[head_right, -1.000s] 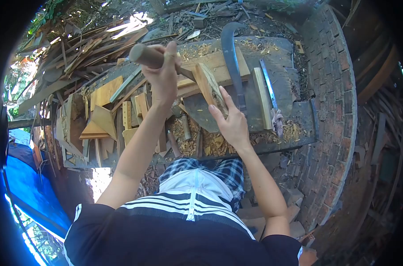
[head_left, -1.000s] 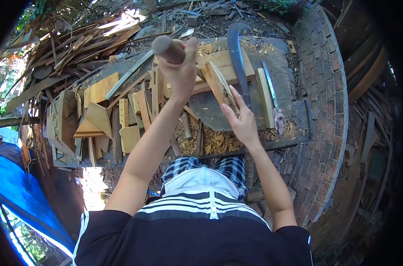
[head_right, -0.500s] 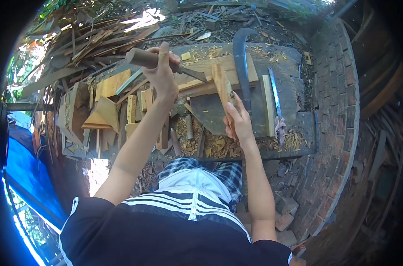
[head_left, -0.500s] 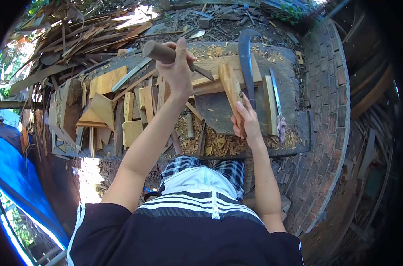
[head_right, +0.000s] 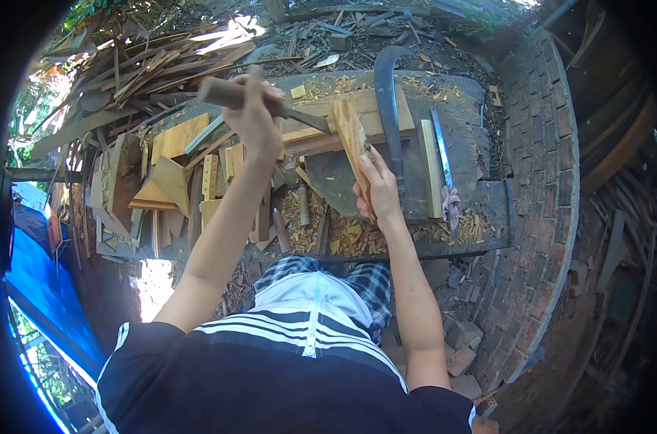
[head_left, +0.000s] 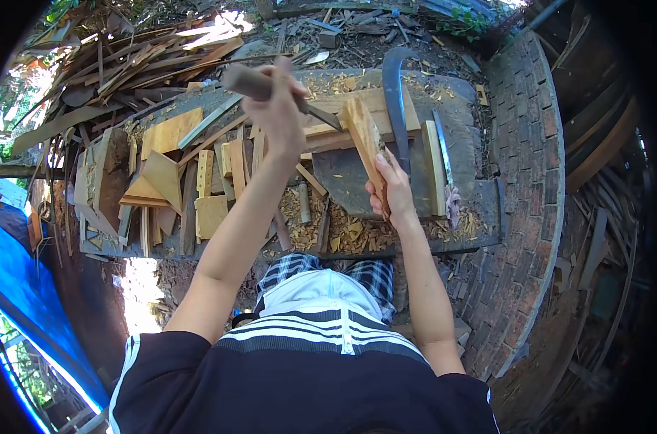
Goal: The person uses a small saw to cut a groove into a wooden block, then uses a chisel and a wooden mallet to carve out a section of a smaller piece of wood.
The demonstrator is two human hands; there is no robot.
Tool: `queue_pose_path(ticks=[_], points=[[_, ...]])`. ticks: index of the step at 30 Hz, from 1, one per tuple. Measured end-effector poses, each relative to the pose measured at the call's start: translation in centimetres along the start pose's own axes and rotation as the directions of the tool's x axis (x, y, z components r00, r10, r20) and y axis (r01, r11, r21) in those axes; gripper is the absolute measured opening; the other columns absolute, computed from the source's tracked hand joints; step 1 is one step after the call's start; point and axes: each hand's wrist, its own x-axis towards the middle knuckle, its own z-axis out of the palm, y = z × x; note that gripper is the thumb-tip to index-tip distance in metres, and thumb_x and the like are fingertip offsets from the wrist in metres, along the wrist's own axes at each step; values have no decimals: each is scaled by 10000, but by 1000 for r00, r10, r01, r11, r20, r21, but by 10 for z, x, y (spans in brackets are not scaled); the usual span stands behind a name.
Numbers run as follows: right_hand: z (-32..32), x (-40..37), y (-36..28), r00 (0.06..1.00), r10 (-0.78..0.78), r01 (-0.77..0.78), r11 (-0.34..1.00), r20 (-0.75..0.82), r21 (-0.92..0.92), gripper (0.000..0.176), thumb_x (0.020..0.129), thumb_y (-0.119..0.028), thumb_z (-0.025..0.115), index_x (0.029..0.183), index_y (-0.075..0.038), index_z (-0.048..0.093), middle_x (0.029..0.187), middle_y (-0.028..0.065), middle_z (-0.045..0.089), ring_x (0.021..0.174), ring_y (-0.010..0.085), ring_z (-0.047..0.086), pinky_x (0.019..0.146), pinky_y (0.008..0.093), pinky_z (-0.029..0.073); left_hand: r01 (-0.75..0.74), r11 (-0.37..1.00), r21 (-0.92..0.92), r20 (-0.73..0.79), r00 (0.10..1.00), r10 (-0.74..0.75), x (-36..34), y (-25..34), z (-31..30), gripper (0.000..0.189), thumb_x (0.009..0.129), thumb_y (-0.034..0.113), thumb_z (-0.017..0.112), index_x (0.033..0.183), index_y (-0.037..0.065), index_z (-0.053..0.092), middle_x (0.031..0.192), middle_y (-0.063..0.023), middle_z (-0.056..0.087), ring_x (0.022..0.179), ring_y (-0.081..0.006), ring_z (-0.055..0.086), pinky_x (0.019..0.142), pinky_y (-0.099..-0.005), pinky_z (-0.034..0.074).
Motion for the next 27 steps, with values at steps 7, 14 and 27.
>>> queue_pose_path(ticks=[7, 14, 27], points=[[-7, 3, 8, 999, 31, -32, 996, 21, 82, 518, 973, -415, 508, 1413, -162, 404, 641, 50, 523, 366, 90, 415, 335, 228, 322, -52, 953, -298, -208, 978, -12, 52, 22, -8, 192, 928, 135, 643, 838, 69, 486, 547, -19, 512, 472, -127, 524, 475, -281, 473], [-13, 5, 9, 998, 37, -44, 993, 59, 111, 618, 954, -407, 537, 1476, -144, 335, 631, 46, 507, 362, 89, 405, 328, 236, 308, 62, 970, -234, -62, 995, -78, 33, -3, 4, 204, 921, 116, 647, 844, 61, 467, 553, -30, 497, 466, -127, 496, 484, -297, 470], [-17, 9, 13, 997, 35, -44, 991, 72, 123, 625, 948, -410, 547, 1471, -130, 350, 624, 45, 513, 366, 87, 416, 331, 238, 320, 75, 991, -109, 8, 997, -75, 30, -18, 13, 186, 916, 109, 662, 875, 62, 487, 582, -32, 507, 483, -131, 504, 482, -290, 455]])
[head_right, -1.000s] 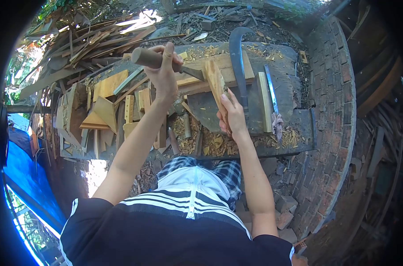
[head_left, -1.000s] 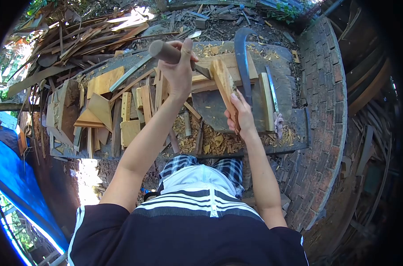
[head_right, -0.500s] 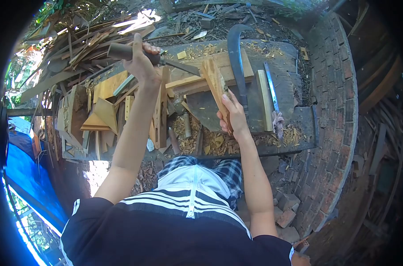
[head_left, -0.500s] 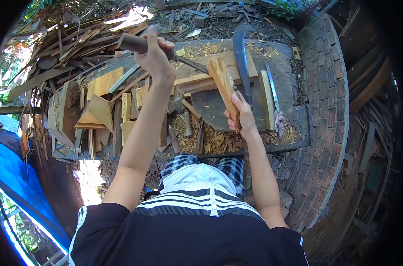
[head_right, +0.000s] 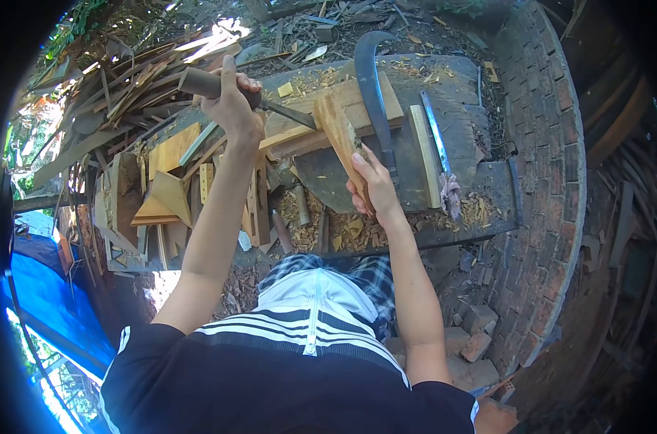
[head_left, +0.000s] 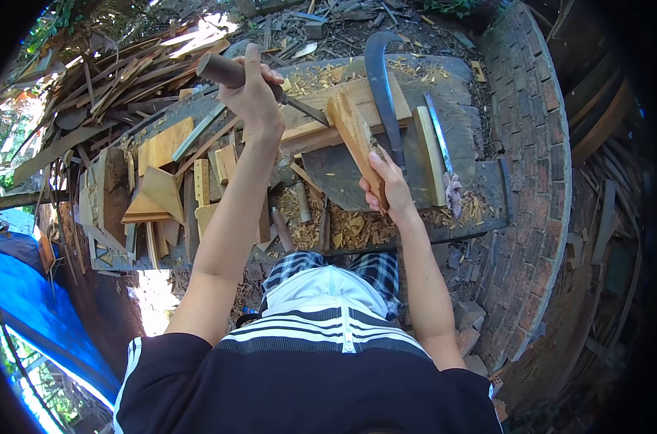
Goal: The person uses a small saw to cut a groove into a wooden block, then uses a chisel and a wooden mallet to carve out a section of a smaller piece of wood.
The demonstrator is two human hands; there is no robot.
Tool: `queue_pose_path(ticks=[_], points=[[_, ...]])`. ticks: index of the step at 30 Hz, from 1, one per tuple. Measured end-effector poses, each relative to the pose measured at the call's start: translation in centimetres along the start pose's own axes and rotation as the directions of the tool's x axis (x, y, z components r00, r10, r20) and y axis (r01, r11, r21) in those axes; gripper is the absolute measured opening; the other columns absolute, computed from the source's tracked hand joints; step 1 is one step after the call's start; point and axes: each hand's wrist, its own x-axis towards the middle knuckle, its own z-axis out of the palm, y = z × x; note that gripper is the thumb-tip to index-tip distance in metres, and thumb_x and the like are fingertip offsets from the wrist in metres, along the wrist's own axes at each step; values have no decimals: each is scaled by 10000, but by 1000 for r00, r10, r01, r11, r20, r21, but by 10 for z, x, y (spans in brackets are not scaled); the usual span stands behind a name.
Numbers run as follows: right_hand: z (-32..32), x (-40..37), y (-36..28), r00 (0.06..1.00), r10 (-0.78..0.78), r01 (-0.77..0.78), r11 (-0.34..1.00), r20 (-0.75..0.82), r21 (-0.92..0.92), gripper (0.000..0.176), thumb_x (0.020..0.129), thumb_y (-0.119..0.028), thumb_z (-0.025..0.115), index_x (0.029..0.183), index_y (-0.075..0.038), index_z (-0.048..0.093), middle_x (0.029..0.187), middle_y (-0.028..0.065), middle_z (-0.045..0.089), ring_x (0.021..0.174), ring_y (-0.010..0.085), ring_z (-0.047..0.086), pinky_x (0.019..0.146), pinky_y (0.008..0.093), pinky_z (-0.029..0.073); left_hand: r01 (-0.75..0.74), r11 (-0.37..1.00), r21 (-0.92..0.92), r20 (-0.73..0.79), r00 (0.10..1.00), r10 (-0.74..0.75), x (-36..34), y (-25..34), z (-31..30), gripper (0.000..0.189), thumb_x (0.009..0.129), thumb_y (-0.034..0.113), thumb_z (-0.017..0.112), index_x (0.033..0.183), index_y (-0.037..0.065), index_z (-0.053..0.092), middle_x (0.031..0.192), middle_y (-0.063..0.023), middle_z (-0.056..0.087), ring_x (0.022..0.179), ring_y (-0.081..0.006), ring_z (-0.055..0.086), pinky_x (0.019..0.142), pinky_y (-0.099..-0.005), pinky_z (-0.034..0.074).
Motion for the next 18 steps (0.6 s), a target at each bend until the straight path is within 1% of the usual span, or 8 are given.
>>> queue_pose_path(ticks=[5, 8, 10, 12, 14, 15, 16, 18], points=[[1, 0, -1, 1000, -10, 10, 1000, 5, -4, 642, 946, -401, 552, 1478, -117, 335, 621, 48, 516, 367, 91, 422, 331, 240, 321, -15, 1000, 2, 2, 1000, 15, 0, -2, 5, 211, 910, 122, 669, 825, 58, 487, 567, -23, 513, 447, -108, 498, 444, -267, 455], [0, 0, -1, 1000, -18, 18, 1000, 14, -7, 661, 944, -400, 555, 1485, -103, 319, 621, 49, 515, 366, 93, 422, 332, 241, 321, -84, 994, 66, 29, 996, 82, -2, -6, 11, 224, 915, 123, 664, 784, 58, 494, 559, -21, 514, 433, -94, 500, 412, -248, 435], [-2, 2, 1, 1000, -6, 6, 1000, -7, -18, 667, 944, -399, 555, 1484, -89, 315, 623, 54, 516, 368, 94, 421, 332, 243, 320, -139, 974, 179, 103, 987, 121, -7, -6, 19, 179, 915, 102, 659, 827, 54, 511, 569, -27, 516, 443, -99, 500, 423, -251, 440], [-2, 2, 1, 1000, -7, 7, 1000, -15, -20, 666, 944, -400, 555, 1482, -87, 317, 623, 54, 514, 369, 94, 419, 333, 243, 319, -187, 964, 191, 117, 979, 167, -4, -17, 27, 190, 914, 102, 658, 796, 52, 518, 569, -17, 524, 421, -81, 489, 407, -228, 433], [-1, 1, 2, 1000, -7, 7, 1000, -16, -24, 666, 944, -400, 555, 1480, -84, 319, 623, 55, 513, 370, 94, 417, 334, 243, 319, -446, 816, 367, 244, 893, 378, 6, -38, 28, 201, 912, 106, 660, 786, 53, 513, 566, -9, 521, 415, -78, 492, 393, -224, 428], [-1, 1, 2, 1000, -9, 8, 1000, -13, -16, 662, 944, -402, 555, 1479, -89, 322, 622, 54, 510, 370, 94, 414, 335, 242, 318, -399, 825, 399, 239, 914, 326, 1, -36, 34, 206, 897, 123, 687, 783, 47, 533, 594, 3, 536, 478, -70, 518, 464, -233, 449], [1, 1, 1, 1000, -11, 11, 1000, -9, -8, 659, 944, -405, 555, 1479, -94, 326, 621, 54, 508, 370, 93, 411, 336, 241, 317, -404, 823, 401, 234, 913, 334, -3, -36, 40, 206, 897, 123, 687, 783, 47, 533, 594, 3, 536, 478, -70, 518, 464, -233, 449], [7, -4, 0, 1000, -2, 2, 999, -11, 34, 651, 948, -406, 554, 1476, -99, 331, 623, 51, 508, 370, 92, 411, 335, 238, 317, -531, 706, 468, 278, 847, 452, -8, -36, 54, 204, 875, 152, 722, 803, 42, 566, 647, 9, 562, 568, -62, 532, 557, -246, 456]])
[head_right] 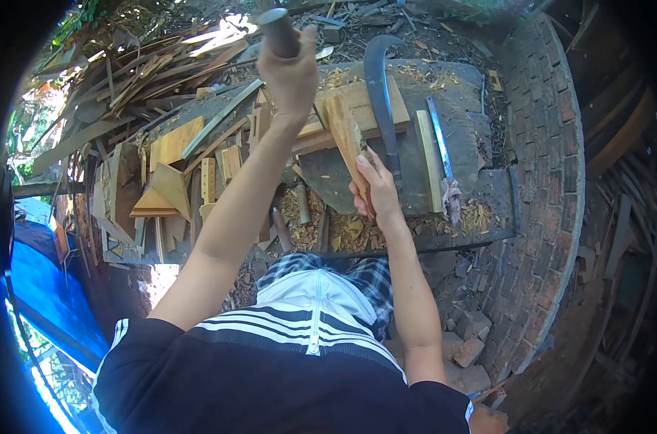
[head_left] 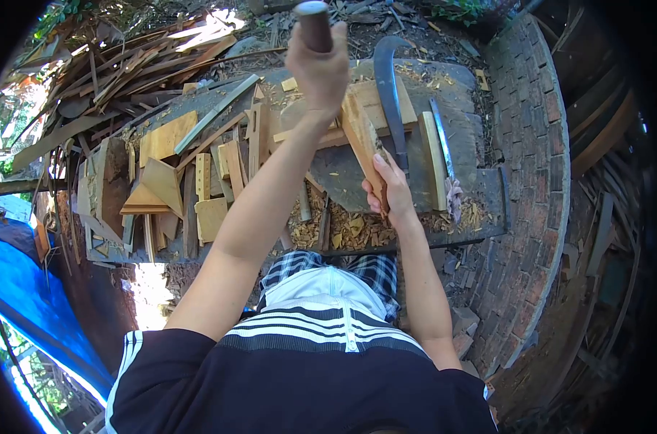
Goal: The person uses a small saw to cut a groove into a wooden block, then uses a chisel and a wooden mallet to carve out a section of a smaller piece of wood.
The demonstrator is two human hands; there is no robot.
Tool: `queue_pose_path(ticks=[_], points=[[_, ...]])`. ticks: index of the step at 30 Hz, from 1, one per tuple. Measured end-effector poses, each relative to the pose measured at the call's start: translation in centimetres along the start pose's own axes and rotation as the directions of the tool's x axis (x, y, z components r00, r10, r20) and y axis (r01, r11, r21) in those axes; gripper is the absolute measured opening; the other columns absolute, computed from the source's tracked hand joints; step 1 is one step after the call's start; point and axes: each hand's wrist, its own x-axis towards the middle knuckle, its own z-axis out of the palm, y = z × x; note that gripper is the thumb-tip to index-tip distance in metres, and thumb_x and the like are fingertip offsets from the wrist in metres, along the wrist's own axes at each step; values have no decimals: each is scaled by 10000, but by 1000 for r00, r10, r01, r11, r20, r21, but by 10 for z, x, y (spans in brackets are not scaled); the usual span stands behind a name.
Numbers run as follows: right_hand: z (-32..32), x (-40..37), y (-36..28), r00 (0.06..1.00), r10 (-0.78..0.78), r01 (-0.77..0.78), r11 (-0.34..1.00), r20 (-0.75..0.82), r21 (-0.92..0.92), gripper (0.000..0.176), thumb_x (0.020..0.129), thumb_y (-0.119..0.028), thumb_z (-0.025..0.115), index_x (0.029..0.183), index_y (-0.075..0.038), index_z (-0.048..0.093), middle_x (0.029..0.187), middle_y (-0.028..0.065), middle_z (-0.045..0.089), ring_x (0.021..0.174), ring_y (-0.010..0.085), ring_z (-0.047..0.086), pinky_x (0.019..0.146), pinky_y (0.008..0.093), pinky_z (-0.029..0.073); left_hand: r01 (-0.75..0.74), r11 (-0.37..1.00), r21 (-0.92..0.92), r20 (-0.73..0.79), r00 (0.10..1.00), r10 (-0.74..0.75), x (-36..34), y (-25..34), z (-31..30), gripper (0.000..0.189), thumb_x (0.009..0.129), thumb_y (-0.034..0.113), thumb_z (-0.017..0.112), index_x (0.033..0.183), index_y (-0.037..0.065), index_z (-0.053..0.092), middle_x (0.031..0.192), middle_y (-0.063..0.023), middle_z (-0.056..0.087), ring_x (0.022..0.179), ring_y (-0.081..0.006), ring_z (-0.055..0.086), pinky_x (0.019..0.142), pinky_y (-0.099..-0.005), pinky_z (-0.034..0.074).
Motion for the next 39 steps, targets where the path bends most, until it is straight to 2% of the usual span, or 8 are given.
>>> queue_pose_path(ticks=[7, 12, 14, 15, 22, 23, 30, 39], points=[[32, -48, -89, 891, -403, 357, 906, -207, -229, 572, 956, -402, 577, 1404, -88, 412, 639, 8, 514, 396, 46, 414, 319, 189, 293, 66, 998, -2, 86, 994, -65, -23, 29, 17, 230, 834, 197, 761, 928, 41, 621, 725, -60, 651, 629, -135, 601, 626, -284, 484], [41, -77, -165, 469, -883, 781, 421, -12, -461, 499, 944, -344, 602, 1384, -149, 466, 714, 47, 623, 496, 85, 563, 385, 222, 433, 78, 997, 8, 144, 986, -78, -29, 31, 17, 249, 806, 187, 771, 893, 39, 592, 695, -108, 644, 590, -204, 614, 607, -319, 494], [47, -72, -177, 199, -885, 532, -263, 421, -805, 446, 939, -361, 600, 1323, -136, 567, 1044, 125, 695, 810, 193, 697, 706, 308, 572, 68, 998, -8, 144, 987, -66, -30, 32, 13, 241, 810, 183, 768, 890, 41, 591, 695, -106, 642, 594, -198, 615, 606, -315, 492], [52, -85, -185, 674, -690, 347, -19, 263, -938, 517, 937, -302, 597, 1421, -159, 484, 1268, 128, 630, 1099, 247, 637, 954, 391, 491, 62, 998, -15, 144, 988, -59, -31, 33, 10, 233, 815, 179, 764, 887, 43, 590, 695, -104, 640, 599, -191, 616, 605, -311, 490], [63, -80, -198, 208, -858, 590, -273, 470, -760, 496, 898, -389, 647, 1360, -238, 547, 961, 128, 731, 853, 230, 723, 723, 340, 580, 86, 996, -37, 170, 982, -79, -35, 36, -5, 236, 821, 180, 766, 888, 42, 586, 725, -114, 634, 624, -158, 583, 628, -292, 480], [68, -84, -194, 607, -697, 324, -223, 383, -919, 495, 893, -400, 654, 1354, -252, 551, 964, 101, 735, 868, 242, 722, 738, 379, 578, 89, 994, -58, 155, 985, -79, -34, 38, -7, 237, 823, 180, 768, 900, 40, 592, 726, -107, 632, 631, -144, 573, 635, -288, 479], [70, -69, -185, 238, -878, 697, -143, 415, -703, 509, 906, -357, 645, 1391, -274, 515, 1127, 84, 702, 904, 244, 706, 789, 362, 575, 56, 983, -172, 97, 994, -40, -33, 37, -6, 267, 776, 134, 777, 827, 41, 532, 677, -133, 591, 544, -238, 525, 562, -288, 454], [91, -75, -186, 606, -620, 417, -286, 498, -863, 675, 885, -310, 649, 1458, -69, 388, 1049, 250, 683, 832, 317, 720, 739, 352, 573, 61, 932, -358, 104, 994, -25, -33, 33, -7, 174, 792, 82, 719, 864, 40, 567, 699, -86, 596, 641, -93, 507, 626, -267, 460]])
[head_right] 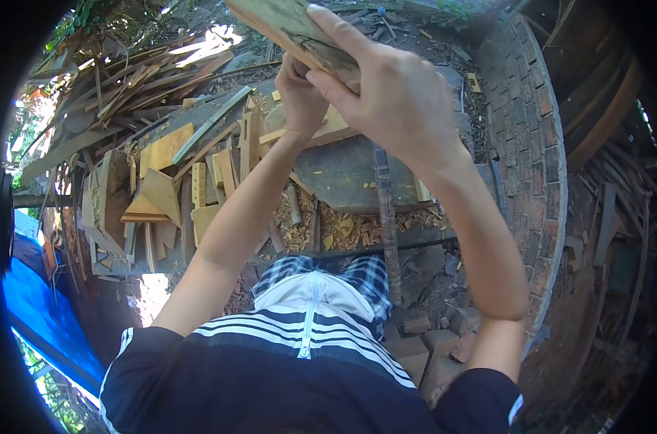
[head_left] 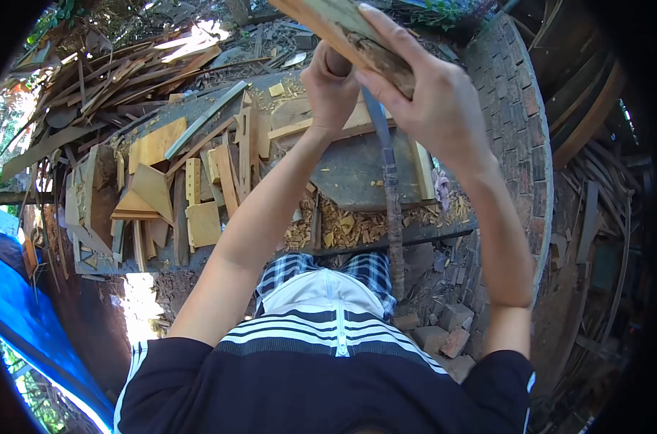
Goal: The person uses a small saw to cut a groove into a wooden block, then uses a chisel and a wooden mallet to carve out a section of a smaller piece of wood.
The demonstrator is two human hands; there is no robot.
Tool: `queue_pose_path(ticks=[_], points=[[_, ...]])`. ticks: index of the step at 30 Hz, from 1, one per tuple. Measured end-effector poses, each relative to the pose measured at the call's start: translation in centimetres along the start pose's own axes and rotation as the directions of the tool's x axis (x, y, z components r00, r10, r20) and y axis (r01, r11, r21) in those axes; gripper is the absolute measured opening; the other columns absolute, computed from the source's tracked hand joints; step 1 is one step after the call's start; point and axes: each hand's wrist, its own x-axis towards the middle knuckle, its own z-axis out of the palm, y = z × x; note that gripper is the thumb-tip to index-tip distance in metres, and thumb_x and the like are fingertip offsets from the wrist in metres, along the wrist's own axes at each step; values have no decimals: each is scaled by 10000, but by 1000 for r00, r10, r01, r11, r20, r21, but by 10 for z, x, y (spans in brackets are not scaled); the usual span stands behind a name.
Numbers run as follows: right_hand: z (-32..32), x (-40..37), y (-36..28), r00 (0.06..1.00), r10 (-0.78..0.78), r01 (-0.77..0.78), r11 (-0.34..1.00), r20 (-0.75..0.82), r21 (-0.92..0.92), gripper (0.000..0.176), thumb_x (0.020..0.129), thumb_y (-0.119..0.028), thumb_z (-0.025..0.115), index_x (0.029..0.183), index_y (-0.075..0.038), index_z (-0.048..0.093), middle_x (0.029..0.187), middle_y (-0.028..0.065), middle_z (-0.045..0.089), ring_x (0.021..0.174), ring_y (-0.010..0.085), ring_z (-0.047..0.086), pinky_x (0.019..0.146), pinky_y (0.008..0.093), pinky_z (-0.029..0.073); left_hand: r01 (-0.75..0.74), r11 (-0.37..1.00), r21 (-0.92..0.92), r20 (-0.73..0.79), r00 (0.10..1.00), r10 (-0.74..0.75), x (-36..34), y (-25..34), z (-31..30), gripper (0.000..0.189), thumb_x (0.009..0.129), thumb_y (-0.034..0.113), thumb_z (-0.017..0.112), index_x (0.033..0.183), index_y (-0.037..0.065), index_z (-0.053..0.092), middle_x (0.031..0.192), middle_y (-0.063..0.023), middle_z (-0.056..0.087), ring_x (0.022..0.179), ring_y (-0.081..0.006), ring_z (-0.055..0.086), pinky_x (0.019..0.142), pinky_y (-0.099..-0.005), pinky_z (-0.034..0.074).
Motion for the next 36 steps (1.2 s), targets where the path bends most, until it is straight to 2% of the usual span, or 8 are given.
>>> queue_pose_path(ticks=[4, 6, 10, 13, 15, 19, 25, 36], points=[[29, -6, 30, 911, 37, 146, 903, -411, 405, 594, 833, -374, 716, 1311, -63, 550, 980, 103, 714, 784, 216, 704, 655, 339, 544, -25, 976, 215, 31, 999, 19, 2, 4, -3, 205, 822, 155, 742, 920, 41, 602, 713, -73, 611, 653, -122, 579, 632, -292, 475], [20, -41, 25, 866, 490, -420, 605, 98, 676, 603, 816, -335, 737, 1287, -10, 546, 913, 93, 680, 726, 167, 647, 678, 315, 530, 23, 972, 233, 17, 999, -28, 3, -1, -8, 218, 831, 178, 746, 924, 40, 604, 713, -69, 615, 649, -132, 586, 630, -299, 478], [119, -131, 68, 733, 656, -547, 410, 181, 730, 684, 773, -348, 737, 1255, 84, 516, 1136, 181, 613, 1014, 247, 602, 889, 354, 483, 114, 964, 240, 7, 993, -120, 7, 5, -21, 232, 857, 219, 747, 931, 51, 606, 742, -37, 630, 670, -119, 591, 626, -295, 476], [146, -161, 82, 586, 590, -770, 194, 555, 607, 716, 711, -289, 786, 1242, 115, 525, 1224, 232, 517, 1110, 296, 560, 903, 364, 488, 161, 964, 213, 28, 985, -170, 6, 1, -19, 242, 855, 227, 754, 929, 53, 604, 758, -16, 626, 679, -100, 575, 632, -279, 466], [192, -185, 99, 846, 483, -522, 658, 227, 543, 747, 683, -346, 797, 1196, 140, 556, 1261, 276, 487, 1169, 336, 535, 959, 372, 460, 96, 974, 205, 37, 994, -106, 3, -3, -18, 259, 850, 238, 765, 920, 51, 600, 756, 7, 609, 661, -86, 545, 632, -259, 449], [177, -173, 88, 765, 534, -642, 671, 359, 371, 808, 653, -402, 810, 1206, 133, 564, 1279, 289, 477, 1214, 370, 505, 1015, 379, 420, 186, 975, 122, 42, 980, -192, 4, -14, -20, 236, 858, 200, 761, 840, 59, 571, 716, 27, 566, 642, -57, 521, 609, -222, 426], [90, -174, 104, 678, 469, -724, 294, 566, 624, 722, 660, -391, 810, 1165, 88, 616, 1152, 142, 516, 1036, 247, 553, 860, 342, 495, 208, 975, 82, 10, 978, -209, 6, -7, -21, 250, 856, 168, 764, 787, 73, 544, 677, 32, 545, 563, -35, 493, 520, -189, 386], [73, -280, 277, 733, 672, -667, 678, 106, 309, 413, 737, -266, 780, 1021, 18, 684, 937, 106, 593, 853, 185, 602, 721, 314, 496, 255, 966, 41, -6, 967, -255, 11, 1, -19, 224, 880, 110, 722, 807, 78, 513, 610, 24, 499, 495, -48, 470, 466, -207, 382]])
